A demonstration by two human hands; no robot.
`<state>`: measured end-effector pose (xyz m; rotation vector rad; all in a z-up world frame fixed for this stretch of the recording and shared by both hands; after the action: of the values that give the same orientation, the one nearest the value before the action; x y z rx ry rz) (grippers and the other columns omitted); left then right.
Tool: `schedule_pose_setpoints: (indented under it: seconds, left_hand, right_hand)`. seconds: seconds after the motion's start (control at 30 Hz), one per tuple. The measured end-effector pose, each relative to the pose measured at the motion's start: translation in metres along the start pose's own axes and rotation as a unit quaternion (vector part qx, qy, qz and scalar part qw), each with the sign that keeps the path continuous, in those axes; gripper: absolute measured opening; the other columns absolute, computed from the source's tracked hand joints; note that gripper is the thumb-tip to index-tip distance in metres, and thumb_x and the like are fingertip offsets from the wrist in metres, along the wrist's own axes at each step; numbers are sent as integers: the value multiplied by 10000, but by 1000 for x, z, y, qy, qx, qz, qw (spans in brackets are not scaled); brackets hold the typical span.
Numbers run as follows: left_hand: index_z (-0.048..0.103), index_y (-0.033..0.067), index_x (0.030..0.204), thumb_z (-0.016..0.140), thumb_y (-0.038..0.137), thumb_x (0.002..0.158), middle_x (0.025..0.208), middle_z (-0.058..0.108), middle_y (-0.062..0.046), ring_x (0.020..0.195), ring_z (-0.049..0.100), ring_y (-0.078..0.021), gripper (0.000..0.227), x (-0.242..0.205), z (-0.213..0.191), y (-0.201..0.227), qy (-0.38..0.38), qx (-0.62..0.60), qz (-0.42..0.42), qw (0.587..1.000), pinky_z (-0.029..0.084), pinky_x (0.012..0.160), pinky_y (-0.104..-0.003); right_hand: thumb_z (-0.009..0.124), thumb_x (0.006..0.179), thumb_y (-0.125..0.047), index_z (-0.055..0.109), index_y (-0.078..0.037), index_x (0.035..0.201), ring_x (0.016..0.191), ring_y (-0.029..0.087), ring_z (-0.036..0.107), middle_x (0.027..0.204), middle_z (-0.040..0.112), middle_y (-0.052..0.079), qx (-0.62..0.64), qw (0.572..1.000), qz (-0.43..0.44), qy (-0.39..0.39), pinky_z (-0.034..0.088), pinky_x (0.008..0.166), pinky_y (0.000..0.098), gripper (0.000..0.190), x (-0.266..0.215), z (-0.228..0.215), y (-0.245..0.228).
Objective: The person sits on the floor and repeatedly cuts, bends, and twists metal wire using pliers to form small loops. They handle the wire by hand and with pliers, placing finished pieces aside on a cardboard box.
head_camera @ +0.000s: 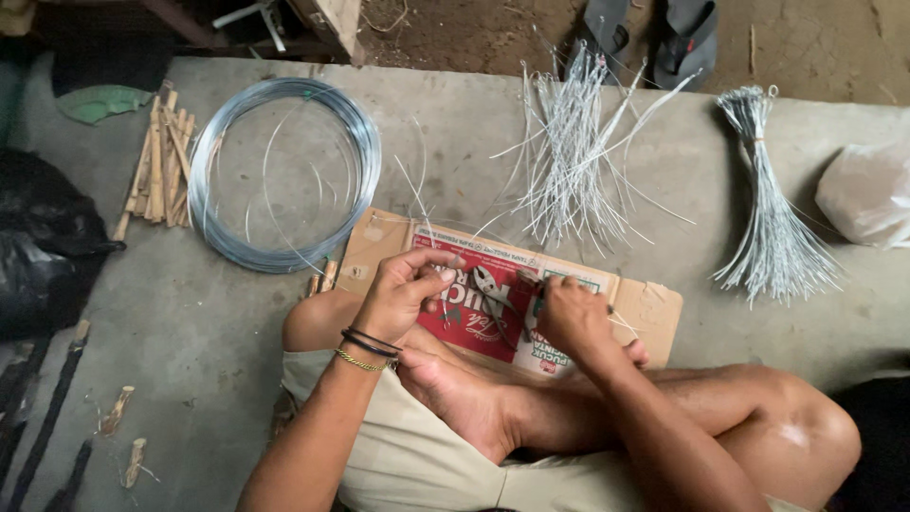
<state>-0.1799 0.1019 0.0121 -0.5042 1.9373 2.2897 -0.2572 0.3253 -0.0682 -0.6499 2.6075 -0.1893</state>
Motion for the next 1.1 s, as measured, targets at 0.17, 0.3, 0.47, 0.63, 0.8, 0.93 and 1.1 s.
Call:
schedule_pose_setpoints:
  seconds: [0.17, 0.3, 0.47, 0.63, 0.8, 0.93, 1.1]
  left_hand:
    - [746, 22, 1150, 699, 27, 923, 773, 639, 30, 642, 524, -33, 232, -4, 2, 8, -7, -9, 18, 1000, 435, 563, -189]
    - [722, 27, 1124, 678, 48, 902, 988, 758, 14, 693, 561, -27, 227, -6, 3, 9, 12, -7, -10, 1000, 460, 557, -194]
    - [736, 16, 1153, 699, 57, 927, 947, 734, -22, 727, 599, -39, 232, -3, 6, 15, 19, 9, 12, 1000, 474, 553, -202]
    - [733, 22, 1137, 691, 49, 909, 976, 759, -8, 679, 580, -37, 234, -4, 14, 18, 22, 37, 35, 998, 486, 540, -198]
    - [742, 26, 1159, 688, 52, 937, 923, 738, -7, 695, 586, -21, 230, -3, 25, 22, 10, 70, 49, 996, 500, 563, -192]
    - [758, 62, 1136, 691, 63, 918, 822, 708, -13, 633, 573, -41, 227, -10, 34, 21, 33, 139, 32, 989, 485, 533, -208]
    - [766, 67, 1092, 703, 75, 918, 754, 641, -25, 641, 563, -65, 185, -14, 43, 27, 37, 226, 76, 971, 451, 551, -240]
  right_hand:
    - [729, 855, -208, 750, -98, 1025, 907, 306, 730, 973, 766, 170, 89, 982, -79, -146, 563, 824, 422, 204, -29, -47, 16]
    - [802, 757, -213, 752, -100, 1130, 875, 208, 737, 965, 799, 99, 274, 933, -162, -170, 566, 789, 387, 392, -40, -64, 20]
    - [737, 936, -125, 673, -60, 1312, 943, 322, 505, 1081, 621, 250, 550, 819, -117, -111, 357, 797, 549, 387, -33, -65, 31]
    - [651, 886, -127, 487, -46, 1442, 1284, 224, 580, 1328, 657, 96, 740, 641, -158, -130, 375, 1139, 386, 585, -42, -66, 8]
    - [682, 873, -66, 411, -32, 1438, 1174, 169, 515, 1230, 579, 79, 672, 712, -141, -148, 407, 1029, 353, 628, -47, -46, -22]
    - [651, 940, -114, 422, -16, 1371, 1126, 158, 508, 1195, 609, 114, 519, 834, -161, -97, 411, 1002, 313, 498, -53, -50, -30]
    - [616, 943, -161, 468, -35, 1202, 803, 193, 604, 870, 658, 113, 485, 857, -145, -95, 518, 763, 347, 324, -60, -61, -38]
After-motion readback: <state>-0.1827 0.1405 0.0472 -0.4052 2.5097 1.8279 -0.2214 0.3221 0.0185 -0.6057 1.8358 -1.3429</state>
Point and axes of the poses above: each hand's wrist, its own x-axis towards the middle knuckle, its own z-axis out of the palm, y = z × x, the point moved 7 cm from there along x, towards the middle knuckle
